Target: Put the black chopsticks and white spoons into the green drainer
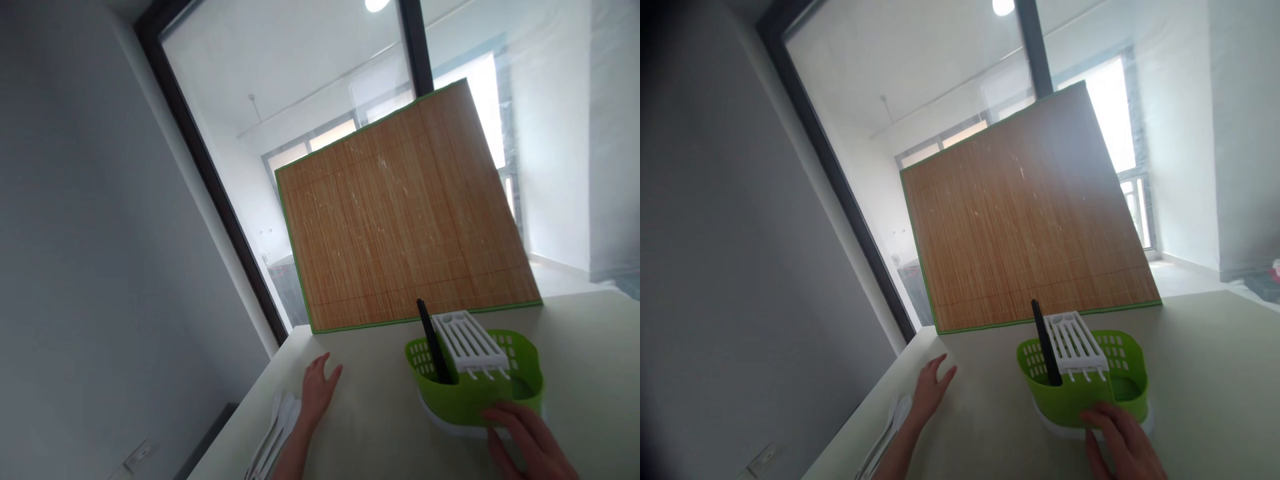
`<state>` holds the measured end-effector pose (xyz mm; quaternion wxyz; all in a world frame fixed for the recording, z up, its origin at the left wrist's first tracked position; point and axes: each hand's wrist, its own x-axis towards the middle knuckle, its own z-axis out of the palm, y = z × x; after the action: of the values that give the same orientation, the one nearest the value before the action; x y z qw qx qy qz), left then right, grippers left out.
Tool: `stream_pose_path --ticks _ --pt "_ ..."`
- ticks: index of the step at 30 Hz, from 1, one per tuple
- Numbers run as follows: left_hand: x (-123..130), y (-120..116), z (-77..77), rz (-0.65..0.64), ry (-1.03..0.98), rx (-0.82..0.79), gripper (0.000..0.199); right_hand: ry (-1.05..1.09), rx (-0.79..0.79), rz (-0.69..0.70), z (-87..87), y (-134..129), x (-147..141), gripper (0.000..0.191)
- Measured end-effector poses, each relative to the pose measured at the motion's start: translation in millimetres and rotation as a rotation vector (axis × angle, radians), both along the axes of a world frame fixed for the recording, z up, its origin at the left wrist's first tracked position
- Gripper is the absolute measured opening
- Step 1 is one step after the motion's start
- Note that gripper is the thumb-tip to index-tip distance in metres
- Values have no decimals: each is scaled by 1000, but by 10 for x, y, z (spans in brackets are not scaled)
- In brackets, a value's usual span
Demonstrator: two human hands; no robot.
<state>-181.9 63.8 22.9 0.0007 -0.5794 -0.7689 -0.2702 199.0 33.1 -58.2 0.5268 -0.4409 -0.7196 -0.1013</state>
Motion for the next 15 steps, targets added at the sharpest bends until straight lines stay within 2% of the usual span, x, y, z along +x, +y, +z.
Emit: stream_pose_path --ticks 4,6,8,11,15 --pt "886 475 240 -381 -456 -29 55 195 -162 -139 50 42 111 43" --pt "1282 680 348 -486 -533 -58 55 231 -225 -165 62 79 148 51" --pt "1585 850 422 -536 -547 -84 52 221 -266 -171 44 113 165 50" --pt "1856 1025 451 -611 -561 -158 40 165 -300 -170 -30 154 157 43" --pt "1983 1102 411 -686 -595 -229 24 95 -304 -193 -118 197 120 40"
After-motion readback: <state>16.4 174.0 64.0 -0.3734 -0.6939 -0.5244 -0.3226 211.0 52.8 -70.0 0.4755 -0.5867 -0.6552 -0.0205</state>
